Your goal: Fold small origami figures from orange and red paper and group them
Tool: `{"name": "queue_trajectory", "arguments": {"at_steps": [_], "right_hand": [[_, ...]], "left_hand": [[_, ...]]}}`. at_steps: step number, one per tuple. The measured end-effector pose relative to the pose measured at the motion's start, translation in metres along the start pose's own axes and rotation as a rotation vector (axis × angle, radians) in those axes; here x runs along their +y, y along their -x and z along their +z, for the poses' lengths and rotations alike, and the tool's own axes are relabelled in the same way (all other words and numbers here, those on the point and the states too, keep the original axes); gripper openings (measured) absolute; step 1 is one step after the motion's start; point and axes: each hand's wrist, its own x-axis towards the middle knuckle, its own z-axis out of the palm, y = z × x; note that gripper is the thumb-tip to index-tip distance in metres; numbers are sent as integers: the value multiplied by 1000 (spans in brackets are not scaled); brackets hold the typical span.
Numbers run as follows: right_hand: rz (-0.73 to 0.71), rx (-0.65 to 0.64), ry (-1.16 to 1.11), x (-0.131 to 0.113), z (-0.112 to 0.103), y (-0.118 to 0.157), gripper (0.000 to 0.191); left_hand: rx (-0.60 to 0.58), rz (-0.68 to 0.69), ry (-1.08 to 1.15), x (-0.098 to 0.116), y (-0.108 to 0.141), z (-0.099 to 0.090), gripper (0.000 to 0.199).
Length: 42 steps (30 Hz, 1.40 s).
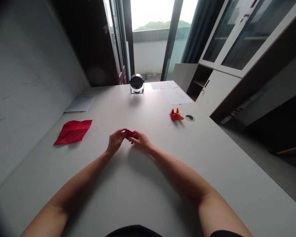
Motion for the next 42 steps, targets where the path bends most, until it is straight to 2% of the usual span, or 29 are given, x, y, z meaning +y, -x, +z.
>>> {"name": "queue_trajectory", "arguments": {"at_steps": [5,12,15,21,26,34,42], "right_hand": [[-14,47,140,4,4,2,13],[-27,-17,254,-2,2,5,6],[-32,-26,242,-2,1,5,7],[-35,39,172,-2,0,2,20],[-35,47,276,1,1,2,21],[-53,34,367,0,0,5,21],[-33,50,398,-3,-1,5,29]], "left_hand": [[23,64,-121,0,2,1,29],[14,91,-261,-5,-1,-5,26],[13,78,-196,-8,-4,-6,26],[20,-97,105,-18,-9,-5,32],[21,-161,226,-19,-9,-4,35],[19,-129,163,-16,-8,-4,36],[-15,-126,126,-16,-10,-6,36]]}}
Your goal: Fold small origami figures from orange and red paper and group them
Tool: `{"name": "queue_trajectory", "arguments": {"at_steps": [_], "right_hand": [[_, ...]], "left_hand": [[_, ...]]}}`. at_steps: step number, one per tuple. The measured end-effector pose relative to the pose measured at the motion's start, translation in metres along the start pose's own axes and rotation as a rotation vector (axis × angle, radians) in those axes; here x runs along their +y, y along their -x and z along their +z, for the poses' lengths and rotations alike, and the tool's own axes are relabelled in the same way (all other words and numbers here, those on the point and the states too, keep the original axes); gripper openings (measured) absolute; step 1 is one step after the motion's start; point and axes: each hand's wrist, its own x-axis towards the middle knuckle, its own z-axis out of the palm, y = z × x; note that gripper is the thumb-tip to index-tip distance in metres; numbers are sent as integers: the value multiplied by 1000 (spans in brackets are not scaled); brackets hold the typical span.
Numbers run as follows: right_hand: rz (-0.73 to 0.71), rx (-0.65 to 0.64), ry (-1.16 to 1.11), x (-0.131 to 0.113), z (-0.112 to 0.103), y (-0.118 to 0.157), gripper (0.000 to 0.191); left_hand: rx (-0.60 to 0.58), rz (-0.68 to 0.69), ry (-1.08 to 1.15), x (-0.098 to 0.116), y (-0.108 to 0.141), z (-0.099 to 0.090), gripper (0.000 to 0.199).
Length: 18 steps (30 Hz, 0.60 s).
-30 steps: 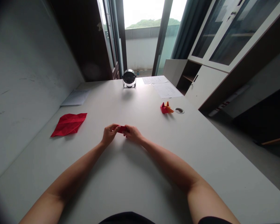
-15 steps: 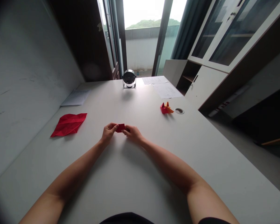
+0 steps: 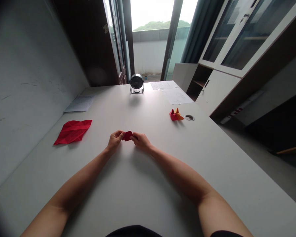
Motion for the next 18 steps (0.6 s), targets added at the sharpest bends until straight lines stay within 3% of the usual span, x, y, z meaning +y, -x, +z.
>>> {"name": "queue_trajectory", "arguments": {"at_steps": [15,18], "right_hand": [[-3,8,-76,-7,-4,2,45],[-15,62,-165,-6,-3,2,33]], "left_hand": [[8,2,-16,-2,0,-1,38],[19,-16,4,-2,0,-1,40]]}}
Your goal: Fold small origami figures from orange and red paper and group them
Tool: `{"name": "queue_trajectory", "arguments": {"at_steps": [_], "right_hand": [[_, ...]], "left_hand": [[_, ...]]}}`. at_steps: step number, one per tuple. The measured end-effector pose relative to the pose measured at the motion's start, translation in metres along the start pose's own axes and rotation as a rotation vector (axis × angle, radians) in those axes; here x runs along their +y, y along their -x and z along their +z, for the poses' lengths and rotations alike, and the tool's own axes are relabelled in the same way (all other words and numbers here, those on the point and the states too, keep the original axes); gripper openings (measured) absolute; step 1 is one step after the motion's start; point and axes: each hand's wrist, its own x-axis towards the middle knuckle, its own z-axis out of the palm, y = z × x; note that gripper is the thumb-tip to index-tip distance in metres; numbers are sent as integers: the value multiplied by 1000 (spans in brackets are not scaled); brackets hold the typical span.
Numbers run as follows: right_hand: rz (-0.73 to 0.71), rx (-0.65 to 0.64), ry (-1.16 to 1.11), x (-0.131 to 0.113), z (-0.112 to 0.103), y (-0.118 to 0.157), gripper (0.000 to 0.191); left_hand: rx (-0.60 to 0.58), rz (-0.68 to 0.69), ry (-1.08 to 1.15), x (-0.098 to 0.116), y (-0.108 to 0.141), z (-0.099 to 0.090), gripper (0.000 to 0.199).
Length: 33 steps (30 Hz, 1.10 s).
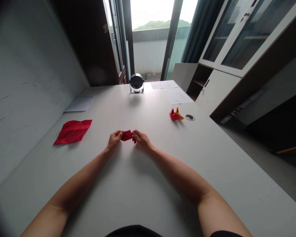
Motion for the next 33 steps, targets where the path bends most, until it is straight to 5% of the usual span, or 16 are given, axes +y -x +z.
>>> {"name": "queue_trajectory", "arguments": {"at_steps": [10,33], "right_hand": [[-180,37,-119,4,-2,-2,30],[-153,-116,-66,0,-2,0,17]], "left_hand": [[-31,-40,-29,-3,-2,-1,37],[-74,-75,-90,5,1,-1,35]]}}
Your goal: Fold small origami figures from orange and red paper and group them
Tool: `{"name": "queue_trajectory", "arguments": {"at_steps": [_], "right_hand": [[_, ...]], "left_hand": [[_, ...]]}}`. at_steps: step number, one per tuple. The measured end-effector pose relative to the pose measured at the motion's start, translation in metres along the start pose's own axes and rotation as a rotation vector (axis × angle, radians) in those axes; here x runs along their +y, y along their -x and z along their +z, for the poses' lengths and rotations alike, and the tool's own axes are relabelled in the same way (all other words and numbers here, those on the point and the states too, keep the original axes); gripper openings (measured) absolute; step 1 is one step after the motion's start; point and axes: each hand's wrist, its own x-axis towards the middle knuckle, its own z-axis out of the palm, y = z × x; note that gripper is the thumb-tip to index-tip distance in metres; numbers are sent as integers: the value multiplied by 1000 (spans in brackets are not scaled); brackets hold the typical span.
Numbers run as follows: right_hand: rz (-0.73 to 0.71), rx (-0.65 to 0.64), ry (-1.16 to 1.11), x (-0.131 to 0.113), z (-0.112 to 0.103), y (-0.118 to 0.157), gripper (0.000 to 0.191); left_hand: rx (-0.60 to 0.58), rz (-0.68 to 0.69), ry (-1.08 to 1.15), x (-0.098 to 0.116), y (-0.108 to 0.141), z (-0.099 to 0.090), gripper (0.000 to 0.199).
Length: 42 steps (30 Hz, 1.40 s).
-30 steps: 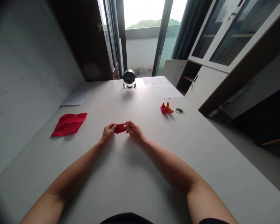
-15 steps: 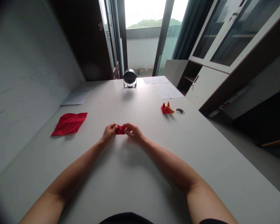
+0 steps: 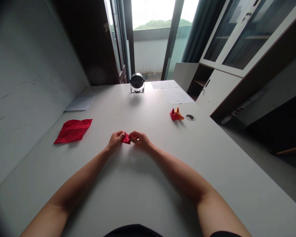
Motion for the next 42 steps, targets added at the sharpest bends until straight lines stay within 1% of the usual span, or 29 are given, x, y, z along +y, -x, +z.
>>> {"name": "queue_trajectory", "arguments": {"at_steps": [4,8,10,13,19,23,26,29,33,37,42], "right_hand": [[13,56,81,-1,2,0,17],[-12,165,168,2,0,-2,17],[-35,199,181,3,-2,-2,16],[-47,209,188,4,-3,-1,20],[-41,228,173,2,2,0,18],[-24,203,174,0,2,0,20],[-46,178,208,-2,0,0,20],[-82,182,264,-3,-2,1,19],[-104,204,361,-3,-3,0,20],[-134,204,394,-2,-2,0,20],[-149,206,392,-2,-2,0,20]], "left_hand": [[21,14,36,-1,-2,1,33],[68,21,135,-3,-3,1,32],[62,18,161,-4,-4,1,33],[46,37,144,-6,-3,0,31],[76,107,8,-1,1,3,25],[99,241,-132,12,9,8,15],[83,330,-203,21,14,10,9],[76,386,-254,26,16,11,7],[67,443,-363,24,14,10,6],[69,479,-499,18,12,7,7],[69,455,-466,13,10,6,8]]}}
